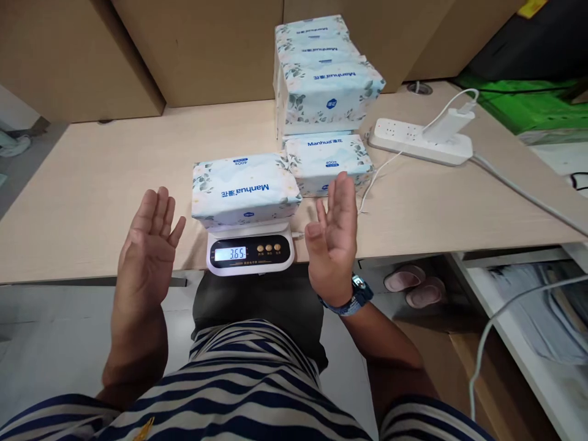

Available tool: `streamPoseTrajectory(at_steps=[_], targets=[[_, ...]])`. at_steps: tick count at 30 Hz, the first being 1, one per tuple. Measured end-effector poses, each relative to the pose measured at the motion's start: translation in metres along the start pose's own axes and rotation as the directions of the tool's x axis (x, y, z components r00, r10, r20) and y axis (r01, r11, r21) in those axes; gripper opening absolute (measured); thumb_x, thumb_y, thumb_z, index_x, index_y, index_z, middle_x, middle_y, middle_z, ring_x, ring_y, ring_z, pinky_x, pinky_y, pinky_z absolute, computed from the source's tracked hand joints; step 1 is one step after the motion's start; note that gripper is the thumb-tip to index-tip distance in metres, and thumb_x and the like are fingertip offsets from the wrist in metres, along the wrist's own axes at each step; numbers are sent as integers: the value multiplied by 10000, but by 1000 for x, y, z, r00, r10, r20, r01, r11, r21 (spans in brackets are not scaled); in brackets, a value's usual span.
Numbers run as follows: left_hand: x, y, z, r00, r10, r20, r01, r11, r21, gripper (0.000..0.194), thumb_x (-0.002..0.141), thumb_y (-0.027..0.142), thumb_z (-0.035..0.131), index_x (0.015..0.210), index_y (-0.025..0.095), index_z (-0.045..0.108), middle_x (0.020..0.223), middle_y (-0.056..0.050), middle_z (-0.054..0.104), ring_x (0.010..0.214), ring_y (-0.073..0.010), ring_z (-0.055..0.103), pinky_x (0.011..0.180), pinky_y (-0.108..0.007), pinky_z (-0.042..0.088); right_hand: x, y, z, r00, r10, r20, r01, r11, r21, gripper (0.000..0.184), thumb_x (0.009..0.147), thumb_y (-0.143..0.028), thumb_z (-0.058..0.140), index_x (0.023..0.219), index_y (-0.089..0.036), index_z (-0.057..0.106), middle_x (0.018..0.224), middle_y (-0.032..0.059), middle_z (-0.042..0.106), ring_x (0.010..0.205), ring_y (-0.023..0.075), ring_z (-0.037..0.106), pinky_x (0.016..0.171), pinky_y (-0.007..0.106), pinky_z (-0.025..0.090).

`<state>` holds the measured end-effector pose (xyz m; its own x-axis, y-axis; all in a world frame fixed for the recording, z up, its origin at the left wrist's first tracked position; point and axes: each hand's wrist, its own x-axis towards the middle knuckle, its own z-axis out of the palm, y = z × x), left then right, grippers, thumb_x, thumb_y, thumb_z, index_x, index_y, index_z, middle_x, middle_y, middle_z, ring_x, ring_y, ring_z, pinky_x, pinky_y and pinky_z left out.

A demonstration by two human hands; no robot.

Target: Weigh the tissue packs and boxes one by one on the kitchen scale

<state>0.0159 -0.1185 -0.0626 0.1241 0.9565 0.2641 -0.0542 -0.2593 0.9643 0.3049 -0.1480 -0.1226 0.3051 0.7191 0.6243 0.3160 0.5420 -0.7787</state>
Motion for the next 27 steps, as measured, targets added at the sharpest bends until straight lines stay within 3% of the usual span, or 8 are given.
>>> streamPoseTrajectory(at_steps=[7,11,14,16,18,22,25,27], targets=[[3,-12,20,991,-3,137,-2,999,34,714,1073,747,497,1723,468,404,1896,31,268,1791,-304,195,1464,-586,234,-7,-6,9,998,52,26,-53,998,28,680,1095,-561,570,1726,-567,317,1860,-60,340,1731,312,352,1353,666,437],[6,-16,34,954,181,238,-212,970,115,869,1077,691,543,1806,430,148,1925,20,160,1799,-318,161,1486,-552,193,-2,-31,18,982,104,157,-99,994,-43,834,1084,-599,581,1788,-475,151,1779,60,493,1637,332,516,1310,662,506],[32,-6,21,892,367,264,-413,899,146,834,1094,659,526,1804,440,148,1920,52,176,1797,-305,179,1488,-507,217,40,-42,26,972,-46,232,65,995,-76,762,1085,-618,571,1763,-429,279,1769,67,497,1619,323,538,1304,619,540],[68,4,2,849,449,279,-503,849,163,816,1068,695,560,1782,453,247,1910,72,211,1794,-294,194,1488,-469,227,89,-40,38,945,-187,267,228,965,-130,637,1082,-641,555,1659,-377,491,1714,73,544,1577,326,574,1266,597,580],[117,10,-16,827,506,244,-551,815,177,767,1046,721,593,1732,469,360,1890,85,274,1788,-277,225,1481,-443,239,144,-30,61,926,-218,308,291,932,-217,574,1080,-640,544,1570,-345,591,1620,66,592,1573,310,557,1263,558,576],[213,-14,-35,907,377,189,-404,904,138,727,993,809,605,1540,333,575,1746,-37,539,1680,-305,455,1438,-456,338,224,-5,130,868,-16,496,311,797,-518,657,1035,-390,646,1653,-210,513,1761,134,408,1652,342,452,1363,528,455],[251,-55,-40,993,112,36,-117,974,192,588,1021,651,655,1463,271,576,1653,-109,625,1595,-316,554,1384,-467,425,237,11,180,772,213,598,330,670,-665,676,1002,-268,667,1651,-152,517,1751,196,448,1612,356,514,1347,526,470],[262,-80,-43,998,37,-40,-26,970,243,534,1043,484,647,1504,244,520,1613,-149,651,1566,-333,575,1377,-531,422,236,24,203,714,280,642,366,633,-682,680,978,-235,693,1636,-145,547,1689,224,531,1503,377,623,1274,533,537]])
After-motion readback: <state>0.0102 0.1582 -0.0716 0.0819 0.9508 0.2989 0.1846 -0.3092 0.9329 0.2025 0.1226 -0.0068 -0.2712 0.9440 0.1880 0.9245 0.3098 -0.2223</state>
